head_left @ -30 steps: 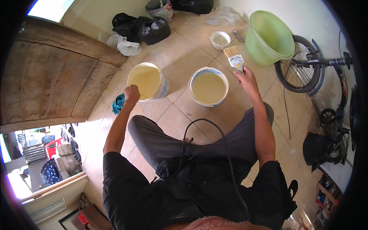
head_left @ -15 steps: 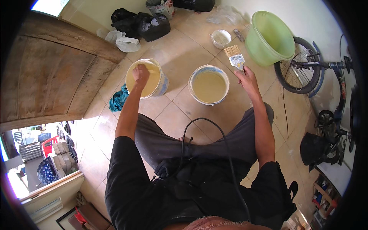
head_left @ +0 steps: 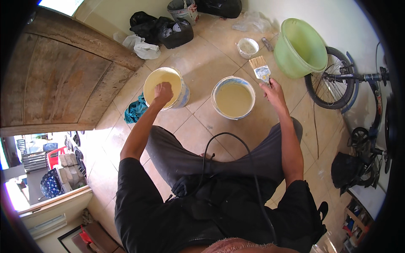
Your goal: The person mixes paint in two buckets on the floor using a paintbrush and by hand.
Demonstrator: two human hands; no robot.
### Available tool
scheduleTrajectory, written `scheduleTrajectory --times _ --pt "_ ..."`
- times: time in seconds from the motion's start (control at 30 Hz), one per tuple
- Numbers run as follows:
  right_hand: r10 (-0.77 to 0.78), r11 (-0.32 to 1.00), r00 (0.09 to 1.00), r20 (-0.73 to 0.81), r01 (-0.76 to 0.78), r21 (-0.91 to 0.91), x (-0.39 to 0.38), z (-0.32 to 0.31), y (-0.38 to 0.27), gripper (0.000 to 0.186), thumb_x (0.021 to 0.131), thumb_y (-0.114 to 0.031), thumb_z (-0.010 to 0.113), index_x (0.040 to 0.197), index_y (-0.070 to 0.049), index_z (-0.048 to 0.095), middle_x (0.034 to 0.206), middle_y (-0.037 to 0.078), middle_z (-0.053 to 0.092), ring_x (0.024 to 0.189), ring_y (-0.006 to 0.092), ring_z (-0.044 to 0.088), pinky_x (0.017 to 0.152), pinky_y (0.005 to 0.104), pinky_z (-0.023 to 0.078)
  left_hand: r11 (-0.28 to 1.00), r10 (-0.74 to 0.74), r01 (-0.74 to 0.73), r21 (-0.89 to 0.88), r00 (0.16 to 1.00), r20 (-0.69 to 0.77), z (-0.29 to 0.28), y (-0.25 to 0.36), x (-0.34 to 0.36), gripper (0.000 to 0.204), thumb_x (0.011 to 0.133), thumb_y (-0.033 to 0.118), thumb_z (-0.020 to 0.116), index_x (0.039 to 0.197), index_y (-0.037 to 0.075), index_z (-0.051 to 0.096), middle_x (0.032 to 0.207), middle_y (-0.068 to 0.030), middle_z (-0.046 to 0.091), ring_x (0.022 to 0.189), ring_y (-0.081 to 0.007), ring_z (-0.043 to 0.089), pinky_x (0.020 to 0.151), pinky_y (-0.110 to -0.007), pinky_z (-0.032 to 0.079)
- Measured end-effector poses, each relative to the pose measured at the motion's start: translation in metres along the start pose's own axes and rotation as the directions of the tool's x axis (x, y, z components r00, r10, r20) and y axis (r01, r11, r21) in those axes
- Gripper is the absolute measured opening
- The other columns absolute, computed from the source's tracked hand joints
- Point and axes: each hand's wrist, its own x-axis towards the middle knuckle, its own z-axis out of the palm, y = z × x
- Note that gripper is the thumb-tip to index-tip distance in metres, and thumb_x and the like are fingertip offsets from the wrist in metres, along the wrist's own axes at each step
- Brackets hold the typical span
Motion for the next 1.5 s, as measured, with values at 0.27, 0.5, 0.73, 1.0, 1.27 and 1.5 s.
scheduleTrajectory --times 0.27,0.5,0.73,1.0,1.27,1.5 --pt "-0.002 1.000 1.000 -0.003 0.002 0.007 -0.004 0.002 -0.007 0.029 0.084 -0.026 0.068 0.099 -0.002 0.059 0.076 0.000 0.057 0.057 0.0064 0.048 0.051 0.0238 0.040 0.966 -0.242 0.256 0.035 0.943 -0.227 0.022 -0.040 0.048 0.017 0.076 0.015 0.059 0.083 0.003 0.069 0.088 -0.0180 0.068 0.086 -0.0359 0.065 0.074 -0.045 0.050" --pt "-0.044 0.997 0.999 -0.007 0.045 0.059 -0.009 0.000 -0.011 0.027 0.085 -0.024 0.067 0.099 -0.003 0.059 0.077 0.000 0.057 0.058 0.0065 0.048 0.052 0.0237 0.040 0.950 -0.255 0.250 0.184 0.967 0.004 -0.005 -0.070 -0.009 0.018 0.075 0.014 0.060 0.084 0.002 0.070 0.085 -0.0206 0.069 0.085 -0.0372 0.067 0.076 -0.044 0.052" --pt "-0.011 0.998 1.000 0.014 0.010 0.055 -0.003 -0.003 -0.006 0.026 0.085 -0.024 0.067 0.097 -0.002 0.059 0.079 0.000 0.057 0.059 0.0064 0.047 0.052 0.0239 0.041 0.994 -0.112 0.112 0.009 0.991 0.076 -0.004 -0.026 -0.007 0.027 0.075 0.025 0.067 0.088 0.001 0.068 0.087 -0.0225 0.067 0.085 -0.0393 0.065 0.076 -0.047 0.050" --pt "-0.029 0.998 1.000 -0.012 0.029 0.062 -0.006 -0.006 -0.006 0.026 0.086 -0.023 0.067 0.098 -0.001 0.058 0.079 0.000 0.058 0.062 0.0062 0.048 0.053 0.0245 0.042 0.936 -0.351 0.345 -0.070 0.931 -0.096 0.023 -0.032 0.048 0.030 0.078 0.025 0.064 0.097 0.002 0.066 0.107 -0.0193 0.063 0.098 -0.0371 0.059 0.086 -0.047 0.044" --pt "-0.028 0.996 1.000 -0.004 0.028 0.084 -0.007 0.000 -0.013 0.027 0.086 -0.022 0.066 0.100 -0.001 0.059 0.080 0.000 0.059 0.065 0.0064 0.049 0.055 0.0251 0.043 0.936 -0.254 0.259 0.239 0.966 -0.052 0.028 -0.094 -0.031 0.024 0.076 0.019 0.061 0.094 0.005 0.066 0.097 -0.0148 0.062 0.094 -0.0337 0.059 0.080 -0.044 0.043" --pt "-0.027 0.999 0.999 -0.023 0.028 0.046 -0.006 -0.004 -0.010 0.027 0.086 -0.023 0.066 0.098 0.000 0.058 0.078 0.001 0.058 0.064 0.0073 0.049 0.055 0.0260 0.043 0.997 -0.073 0.071 0.031 0.995 0.069 0.003 -0.011 -0.030 0.020 0.077 0.022 0.062 0.087 0.005 0.067 0.088 -0.0160 0.066 0.085 -0.0343 0.063 0.074 -0.047 0.046"
